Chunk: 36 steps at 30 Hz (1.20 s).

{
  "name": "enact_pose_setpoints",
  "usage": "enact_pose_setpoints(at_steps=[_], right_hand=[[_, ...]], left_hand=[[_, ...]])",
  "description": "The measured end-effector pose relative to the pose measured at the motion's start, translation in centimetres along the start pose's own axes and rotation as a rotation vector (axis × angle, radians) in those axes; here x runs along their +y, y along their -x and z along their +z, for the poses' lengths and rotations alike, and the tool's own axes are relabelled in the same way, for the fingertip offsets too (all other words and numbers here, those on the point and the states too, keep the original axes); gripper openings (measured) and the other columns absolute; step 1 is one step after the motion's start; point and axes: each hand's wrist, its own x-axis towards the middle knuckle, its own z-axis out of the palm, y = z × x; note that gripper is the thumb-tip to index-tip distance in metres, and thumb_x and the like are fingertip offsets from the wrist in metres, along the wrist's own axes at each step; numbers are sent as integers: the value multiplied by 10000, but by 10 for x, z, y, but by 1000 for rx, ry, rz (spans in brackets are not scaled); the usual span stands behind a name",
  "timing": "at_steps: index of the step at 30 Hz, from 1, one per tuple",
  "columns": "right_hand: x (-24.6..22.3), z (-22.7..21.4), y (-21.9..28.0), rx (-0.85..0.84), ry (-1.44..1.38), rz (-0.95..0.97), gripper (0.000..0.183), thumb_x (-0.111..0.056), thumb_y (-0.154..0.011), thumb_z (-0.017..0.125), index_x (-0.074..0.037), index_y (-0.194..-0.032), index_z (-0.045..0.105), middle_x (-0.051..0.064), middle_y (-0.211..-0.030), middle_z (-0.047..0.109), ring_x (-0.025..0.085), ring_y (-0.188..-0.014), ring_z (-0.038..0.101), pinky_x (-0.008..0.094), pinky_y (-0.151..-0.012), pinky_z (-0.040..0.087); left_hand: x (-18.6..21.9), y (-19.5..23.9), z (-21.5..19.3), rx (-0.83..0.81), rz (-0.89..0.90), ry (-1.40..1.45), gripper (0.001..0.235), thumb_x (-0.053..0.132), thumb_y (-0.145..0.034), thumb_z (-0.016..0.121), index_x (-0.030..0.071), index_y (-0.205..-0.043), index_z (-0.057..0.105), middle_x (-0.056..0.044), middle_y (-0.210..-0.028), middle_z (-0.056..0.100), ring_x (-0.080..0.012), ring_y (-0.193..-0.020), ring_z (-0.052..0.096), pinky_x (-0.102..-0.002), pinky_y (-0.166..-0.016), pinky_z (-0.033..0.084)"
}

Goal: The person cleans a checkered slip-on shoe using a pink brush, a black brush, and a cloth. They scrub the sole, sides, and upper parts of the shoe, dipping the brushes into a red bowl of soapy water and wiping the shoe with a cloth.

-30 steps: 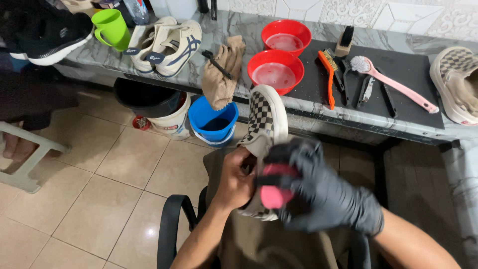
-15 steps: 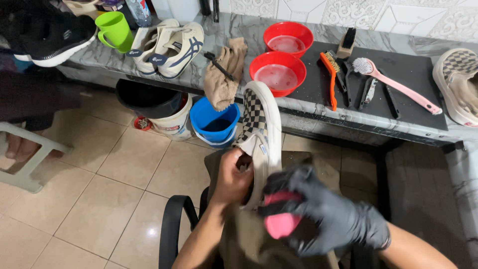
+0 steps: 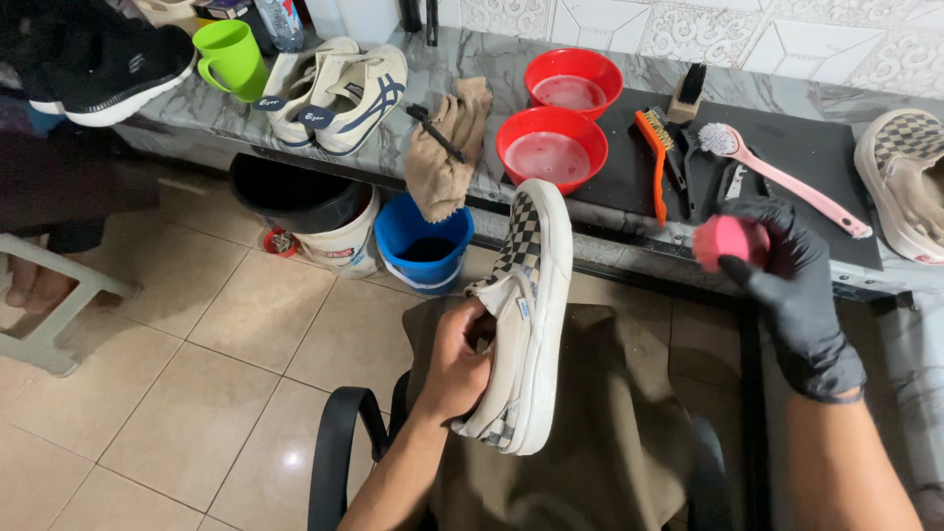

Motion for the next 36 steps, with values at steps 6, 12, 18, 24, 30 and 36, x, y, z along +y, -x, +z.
enact_pose_setpoints(at_steps=[6, 12, 18, 24, 30, 36], right_hand=[[-128, 52, 33, -219, 237, -428, 506, -172, -724, 771, -48, -1206, 682, 151, -1203, 656, 306, -1126, 670, 402, -1029, 533], [-130, 87, 50, -663, 258, -769, 509, -293, -793, 758, -221, -1287, 658, 107, -1255, 600, 368, -1205, 587, 622, -962, 344], [-139, 89, 45, -421, 338, -701, 520, -393, -771, 751, -176, -1237, 678, 169, -1226, 600, 394, -1112, 616, 516, -905, 452], [-121, 87, 46, -598, 245, -746, 450, -368, -802, 758, -207, -1213, 676, 130, -1255, 619, 400, -1143, 624, 545, -963, 420], [-135, 98, 58, -487, -31, -700, 390, -458, -862, 667, -143, -1081, 742, 149, -1148, 614, 377, -1033, 639, 493, -905, 482], [-114, 87, 37, -140, 69, -646, 354, -269, -810, 776, -101, -1112, 700, 160, -1188, 546, 364, -1140, 626, 502, -1042, 561]], left_hand=[[2, -4, 21, -29, -52, -78, 249, 155, -917, 679, 3, -1115, 673, -108, -1051, 746, -196, -969, 716, -334, -859, 609], [-11, -4, 16, 2, -113, -245, 149, 19, -872, 616, 53, -983, 710, -9, -825, 623, -97, -770, 524, -331, -628, 445], [0, -9, 26, -103, 30, -155, 124, -24, -883, 724, 46, -969, 669, -92, -853, 723, -164, -650, 625, -296, -535, 479], [-11, 2, 16, -15, -201, 135, 193, -63, -888, 660, -44, -1073, 711, -130, -1049, 769, -207, -1001, 736, -315, -803, 613], [-20, -4, 5, 83, -79, 148, 364, 255, -878, 799, 13, -1141, 731, -51, -1053, 777, -145, -937, 735, -298, -760, 603], [-4, 6, 10, -141, -151, 415, 399, 361, -911, 839, 58, -1142, 718, -31, -1032, 766, -134, -887, 737, -273, -733, 602]])
